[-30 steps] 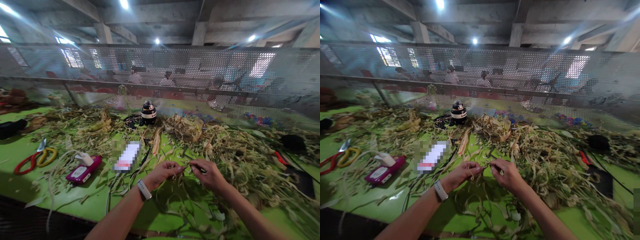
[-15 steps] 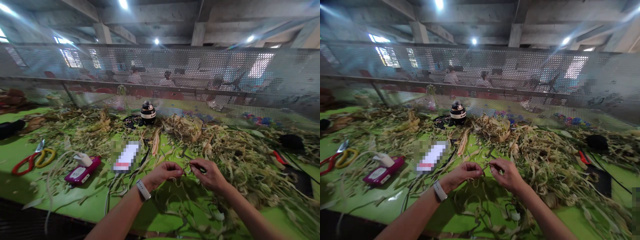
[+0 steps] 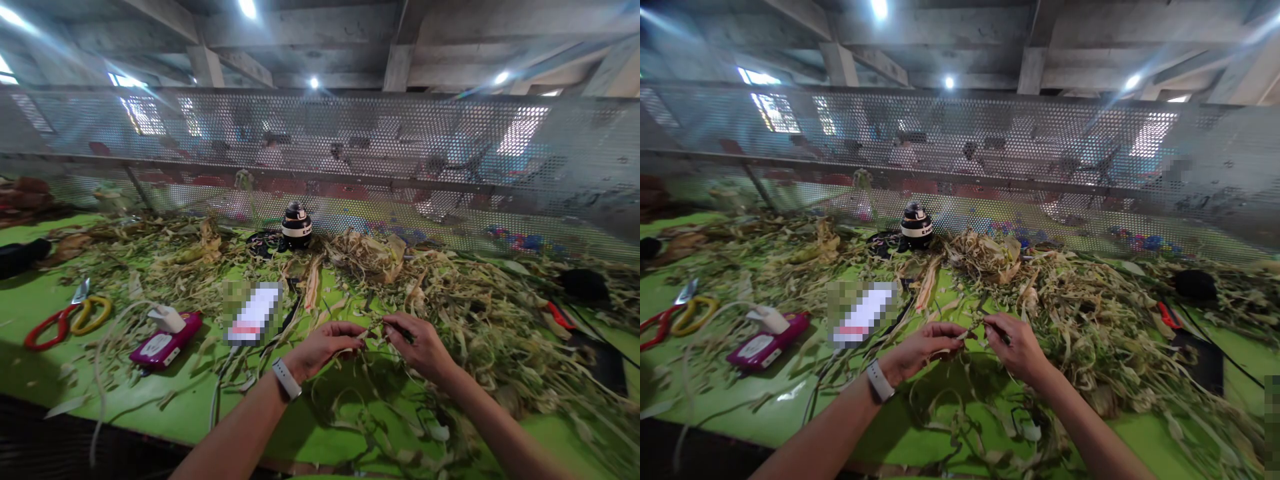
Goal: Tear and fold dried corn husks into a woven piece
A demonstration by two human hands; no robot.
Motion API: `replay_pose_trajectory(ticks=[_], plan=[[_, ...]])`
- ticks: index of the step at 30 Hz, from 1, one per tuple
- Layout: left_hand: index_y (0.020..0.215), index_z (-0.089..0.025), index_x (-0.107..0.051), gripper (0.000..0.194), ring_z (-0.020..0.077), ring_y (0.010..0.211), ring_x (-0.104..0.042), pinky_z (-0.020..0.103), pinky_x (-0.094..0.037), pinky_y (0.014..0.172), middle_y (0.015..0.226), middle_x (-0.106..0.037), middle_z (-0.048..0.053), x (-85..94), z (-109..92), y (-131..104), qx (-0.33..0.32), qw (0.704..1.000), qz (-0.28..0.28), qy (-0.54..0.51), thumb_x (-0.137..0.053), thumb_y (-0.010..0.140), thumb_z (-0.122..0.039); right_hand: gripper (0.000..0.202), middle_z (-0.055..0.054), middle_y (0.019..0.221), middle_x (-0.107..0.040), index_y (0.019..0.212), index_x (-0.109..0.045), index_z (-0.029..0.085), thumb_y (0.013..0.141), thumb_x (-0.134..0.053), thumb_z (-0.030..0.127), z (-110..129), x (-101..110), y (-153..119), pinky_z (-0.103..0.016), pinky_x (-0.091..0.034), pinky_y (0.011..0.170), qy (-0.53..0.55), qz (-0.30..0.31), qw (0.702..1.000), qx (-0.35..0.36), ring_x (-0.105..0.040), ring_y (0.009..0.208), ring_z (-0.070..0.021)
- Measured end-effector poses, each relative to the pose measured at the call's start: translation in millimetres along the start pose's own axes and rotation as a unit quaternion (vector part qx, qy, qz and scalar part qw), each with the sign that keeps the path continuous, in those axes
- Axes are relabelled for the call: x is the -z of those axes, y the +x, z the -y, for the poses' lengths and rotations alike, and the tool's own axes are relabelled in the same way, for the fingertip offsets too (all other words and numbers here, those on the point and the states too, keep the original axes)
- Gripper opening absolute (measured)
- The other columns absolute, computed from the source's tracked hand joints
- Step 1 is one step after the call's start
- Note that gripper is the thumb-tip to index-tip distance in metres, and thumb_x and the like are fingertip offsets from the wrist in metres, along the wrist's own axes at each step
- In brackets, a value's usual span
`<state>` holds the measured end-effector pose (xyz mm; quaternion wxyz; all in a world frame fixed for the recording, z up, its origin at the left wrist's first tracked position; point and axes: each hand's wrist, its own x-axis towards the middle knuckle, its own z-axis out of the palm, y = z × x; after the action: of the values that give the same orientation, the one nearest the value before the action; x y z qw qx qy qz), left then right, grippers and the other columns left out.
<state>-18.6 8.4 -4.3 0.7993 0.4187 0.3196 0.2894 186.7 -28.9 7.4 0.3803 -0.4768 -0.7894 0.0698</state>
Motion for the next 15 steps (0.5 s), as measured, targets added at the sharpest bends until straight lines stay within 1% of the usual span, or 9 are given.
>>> replay_pose_trajectory(ticks=[4, 10, 12, 15], plan=[[0.076, -0.014, -0.074, 0.029, 0.0102, 0.062, -0.056, 0.022, -0.040, 0.063, 0.067, -0.068, 0.002, 0.6, 0.5, 1.1, -0.015, 1.000, 0.001, 0.001, -0.082, 0.049, -0.021, 0.019, -0.007, 0.076, -0.068, 0.088, -0.065, 0.017, 0.085, -0.046, 0.022, -0.5, -1.9, -1.2, -0.027, -0.051, 0.063, -0.009, -0.007, 1.000, 0.013, -0.064, 0.067, -0.0170], [0.075, -0.013, -0.074, 0.031, 0.0090, 0.060, -0.053, 0.023, -0.040, 0.064, 0.068, -0.067, 0.001, 2.6, 5.2, 4.8, -0.024, 1.000, 0.006, 0.018, -0.085, 0.050, -0.027, 0.020, -0.007, 0.077, -0.070, 0.088, -0.067, 0.017, 0.086, -0.048, 0.024, -1.2, -2.5, -0.7, -0.027, -0.052, 0.064, 0.001, -0.023, 1.000, -0.002, -0.065, 0.068, -0.0175], [0.077, -0.013, -0.073, 0.032, 0.0087, 0.060, -0.053, 0.023, -0.040, 0.064, 0.068, -0.067, 0.001, 2.6, 6.0, 5.3, -0.024, 1.000, 0.008, 0.018, -0.085, 0.051, -0.028, 0.019, -0.007, 0.075, -0.070, 0.087, -0.067, 0.017, 0.085, -0.049, 0.024, -0.6, -2.0, -0.6, -0.026, -0.052, 0.063, 0.009, -0.026, 1.000, -0.008, -0.065, 0.066, -0.0171], [0.084, -0.014, -0.072, 0.038, 0.0092, 0.063, -0.056, 0.024, -0.042, 0.068, 0.071, -0.066, 0.000, 2.2, 6.5, 5.5, -0.030, 0.999, 0.011, 0.001, -0.086, 0.050, -0.024, 0.018, -0.005, 0.072, -0.069, 0.085, -0.067, 0.018, 0.084, -0.051, 0.026, -1.1, -1.7, -1.2, -0.025, -0.051, 0.061, 0.018, -0.036, 0.999, -0.035, -0.064, 0.063, -0.0163]])
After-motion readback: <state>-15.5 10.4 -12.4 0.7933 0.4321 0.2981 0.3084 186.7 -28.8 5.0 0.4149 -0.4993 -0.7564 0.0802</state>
